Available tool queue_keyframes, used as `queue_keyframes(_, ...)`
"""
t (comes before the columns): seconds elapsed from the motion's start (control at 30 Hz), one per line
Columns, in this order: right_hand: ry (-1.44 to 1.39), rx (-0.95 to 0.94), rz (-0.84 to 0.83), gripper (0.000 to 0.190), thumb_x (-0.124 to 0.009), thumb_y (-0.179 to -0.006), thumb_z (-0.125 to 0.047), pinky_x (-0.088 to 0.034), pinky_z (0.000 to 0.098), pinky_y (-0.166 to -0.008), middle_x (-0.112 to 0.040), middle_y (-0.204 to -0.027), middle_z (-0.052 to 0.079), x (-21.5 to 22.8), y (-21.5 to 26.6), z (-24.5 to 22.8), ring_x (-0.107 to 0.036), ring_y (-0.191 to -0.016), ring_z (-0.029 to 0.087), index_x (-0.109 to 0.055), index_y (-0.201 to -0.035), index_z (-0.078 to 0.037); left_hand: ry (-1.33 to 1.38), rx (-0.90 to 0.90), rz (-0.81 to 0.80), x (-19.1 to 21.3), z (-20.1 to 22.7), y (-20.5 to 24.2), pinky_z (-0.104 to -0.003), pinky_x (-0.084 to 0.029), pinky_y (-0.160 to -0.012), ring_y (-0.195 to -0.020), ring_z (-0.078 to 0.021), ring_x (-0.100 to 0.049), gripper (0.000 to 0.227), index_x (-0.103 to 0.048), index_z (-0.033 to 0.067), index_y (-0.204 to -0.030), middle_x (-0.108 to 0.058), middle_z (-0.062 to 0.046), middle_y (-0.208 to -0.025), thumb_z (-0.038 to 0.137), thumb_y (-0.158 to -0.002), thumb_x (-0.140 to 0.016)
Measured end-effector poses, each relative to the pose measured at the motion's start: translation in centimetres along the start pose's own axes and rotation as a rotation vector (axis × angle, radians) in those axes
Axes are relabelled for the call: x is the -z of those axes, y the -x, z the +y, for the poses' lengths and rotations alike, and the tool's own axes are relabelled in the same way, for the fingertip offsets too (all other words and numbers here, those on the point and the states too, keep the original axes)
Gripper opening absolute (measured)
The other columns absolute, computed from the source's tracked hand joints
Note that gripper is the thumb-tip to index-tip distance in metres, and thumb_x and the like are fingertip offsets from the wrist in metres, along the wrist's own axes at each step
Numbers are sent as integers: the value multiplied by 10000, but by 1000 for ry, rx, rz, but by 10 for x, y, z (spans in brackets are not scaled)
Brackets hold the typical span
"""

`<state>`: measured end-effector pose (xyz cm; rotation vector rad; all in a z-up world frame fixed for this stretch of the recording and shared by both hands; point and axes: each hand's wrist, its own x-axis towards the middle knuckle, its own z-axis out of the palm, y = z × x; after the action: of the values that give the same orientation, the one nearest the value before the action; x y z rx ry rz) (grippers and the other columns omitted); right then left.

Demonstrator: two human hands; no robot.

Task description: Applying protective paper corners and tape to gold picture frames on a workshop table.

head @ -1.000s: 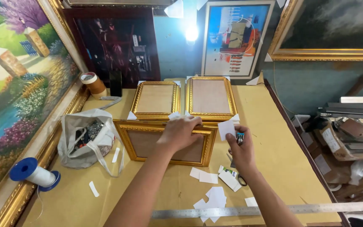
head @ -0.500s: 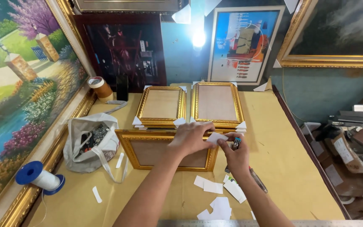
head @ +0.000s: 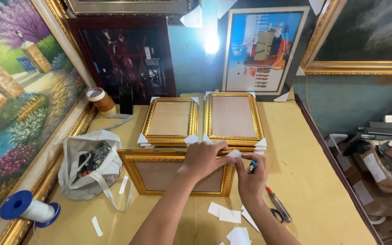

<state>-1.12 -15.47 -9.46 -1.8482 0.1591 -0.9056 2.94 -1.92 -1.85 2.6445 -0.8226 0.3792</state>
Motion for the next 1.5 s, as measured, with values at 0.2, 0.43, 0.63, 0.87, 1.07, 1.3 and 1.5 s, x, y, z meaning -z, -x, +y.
queue_keyframes(0.2,-5,69,26,157,-652,-781,-103,-460,259,-721,-604,-948,46,1,7,-11,-587,-886,158,-614,-930,-73,-36,-80,59,-6,-5,1,-353,-369,-379,-446,-233,-543,378,-522,172,-755,-561,-30,-519,548,-780,-549)
queue_keyframes(0.43,4,17,28,232,-664,-762,-128,-473,261,-802,-621,-1002,33,1,14,-20,-595,-932,150,-624,-984,-75,35,-152,139,0,0,5,-353,-388,-407,-545,-228,-583,306,-540,141,-770,-615,3,-646,435,-846,-506)
queue_keyframes(0.63,-11,132,18,236,-656,-762,-68,-473,270,-796,-616,-974,38,3,13,-12,-595,-903,164,-610,-993,-76,28,-165,118,3,4,7,-357,-443,-458,-600,-230,-615,502,-611,131,-936,-657,-11,-747,583,-735,-524)
queue_keyframes(0.87,-19,192,35,232,-666,-762,-46,-481,246,-761,-622,-956,45,4,13,-14,-600,-873,149,-610,-987,-64,23,-130,33,7,7,7,-365,-449,-479,-630,-240,-619,414,-590,167,-942,-659,-11,-767,540,-784,-505)
queue_keyframes(1.07,47,215,53,213,-675,-769,-85,-407,201,-501,-632,-892,19,6,14,-6,-525,-632,78,-630,-976,-102,24,-57,-85,15,17,6,-399,-452,-506,-682,-268,-615,342,-567,218,-1005,-652,12,-867,480,-822,-445)
queue_keyframes(1.3,8,-227,-112,200,-695,-719,-245,-281,190,-413,-390,-477,-42,18,9,-24,-292,-404,43,-638,-897,-175,-3,-63,-131,11,16,8,-417,-446,-566,-764,-295,-606,310,-567,201,-1046,-644,8,-935,409,-858,-434)
queue_keyframes(1.5,-372,-408,-363,452,-782,-654,-117,-329,154,-430,-661,-772,56,26,-8,7,-427,-482,23,-494,-1000,-73,57,-17,-304,25,26,15,-461,-493,-710,-798,-309,-622,274,-520,247,-1132,-582,-29,-927,333,-889,-427)
